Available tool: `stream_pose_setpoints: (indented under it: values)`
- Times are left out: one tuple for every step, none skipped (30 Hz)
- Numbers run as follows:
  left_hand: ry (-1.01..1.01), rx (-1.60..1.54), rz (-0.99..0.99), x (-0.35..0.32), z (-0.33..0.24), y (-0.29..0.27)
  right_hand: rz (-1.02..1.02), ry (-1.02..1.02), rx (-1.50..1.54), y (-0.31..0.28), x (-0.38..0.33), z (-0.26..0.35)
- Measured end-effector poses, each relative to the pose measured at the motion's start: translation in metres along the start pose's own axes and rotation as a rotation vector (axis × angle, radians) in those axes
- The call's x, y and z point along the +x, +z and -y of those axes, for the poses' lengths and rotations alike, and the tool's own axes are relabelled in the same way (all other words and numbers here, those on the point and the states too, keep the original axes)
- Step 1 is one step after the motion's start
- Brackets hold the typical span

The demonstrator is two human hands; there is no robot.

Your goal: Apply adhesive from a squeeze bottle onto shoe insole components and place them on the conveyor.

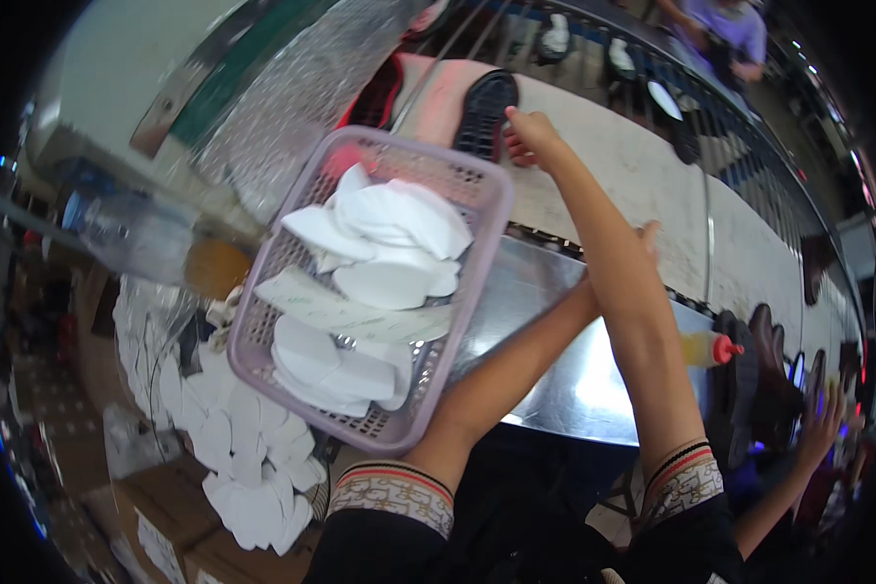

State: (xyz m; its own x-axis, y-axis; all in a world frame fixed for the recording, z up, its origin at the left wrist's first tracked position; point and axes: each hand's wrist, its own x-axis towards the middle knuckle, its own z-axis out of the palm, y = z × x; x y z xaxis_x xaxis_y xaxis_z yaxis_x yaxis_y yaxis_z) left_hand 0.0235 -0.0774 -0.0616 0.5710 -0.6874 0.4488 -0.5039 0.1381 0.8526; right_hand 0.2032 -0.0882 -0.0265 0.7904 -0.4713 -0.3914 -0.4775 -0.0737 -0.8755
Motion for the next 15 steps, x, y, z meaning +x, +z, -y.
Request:
stream_pose_setpoints:
  values:
    - [0.071, 0.093, -0.129, -0.001, 0.000, 0.008, -0.047, -0.036, -0.139, 0.011, 0.013, -0.001]
    - [0.137, 0.193, -0.258, -0.001, 0.002, 0.013, -0.088, -0.077, -0.278, 0.022, 0.026, -0.003]
    - [0.101, 0.200, -0.279, -0.003, 0.002, 0.013, -0.124, -0.157, -0.391, 0.021, 0.037, -0.008]
    - [0.047, 0.092, -0.207, -0.004, -0.001, 0.013, -0.161, -0.244, -0.498, 0.019, 0.043, -0.013]
    - [0.019, -0.020, -0.137, -0.001, 0.000, 0.015, -0.145, -0.220, -0.401, 0.017, 0.046, -0.011]
    - [0.020, -0.021, -0.153, 0.002, 0.004, 0.018, -0.140, -0.195, -0.305, 0.012, 0.048, -0.009]
    - [0.102, -0.180, -0.108, -0.002, 0.026, 0.012, -0.136, -0.220, -0.281, 0.024, 0.032, 0.007]
    - [0.176, -0.341, -0.056, -0.007, 0.043, 0.003, -0.129, -0.230, -0.253, 0.033, 0.014, 0.019]
    - [0.279, -0.222, -0.257, -0.004, 0.025, 0.007, -0.158, -0.162, -0.156, -0.021, 0.013, 0.006]
    - [0.120, -0.056, -0.102, 0.001, 0.011, 0.006, -0.178, -0.205, -0.057, -0.057, 0.001, 0.005]
    - [-0.024, 0.131, 0.046, 0.008, 0.002, 0.002, -0.207, -0.239, -0.041, -0.081, -0.022, 0.010]
    - [-0.140, 0.153, 0.107, 0.015, -0.003, -0.003, -0.236, -0.280, -0.026, -0.099, -0.053, 0.019]
    - [-0.098, -0.032, -0.123, 0.015, 0.007, -0.003, -0.348, -0.272, -0.045, -0.107, -0.086, 0.028]
    - [-0.077, 0.028, -0.245, 0.018, 0.011, 0.000, -0.375, -0.269, -0.096, -0.129, -0.114, 0.028]
    - [0.070, 0.057, -0.353, 0.016, 0.020, -0.005, -0.384, -0.316, -0.082, -0.143, -0.142, 0.021]
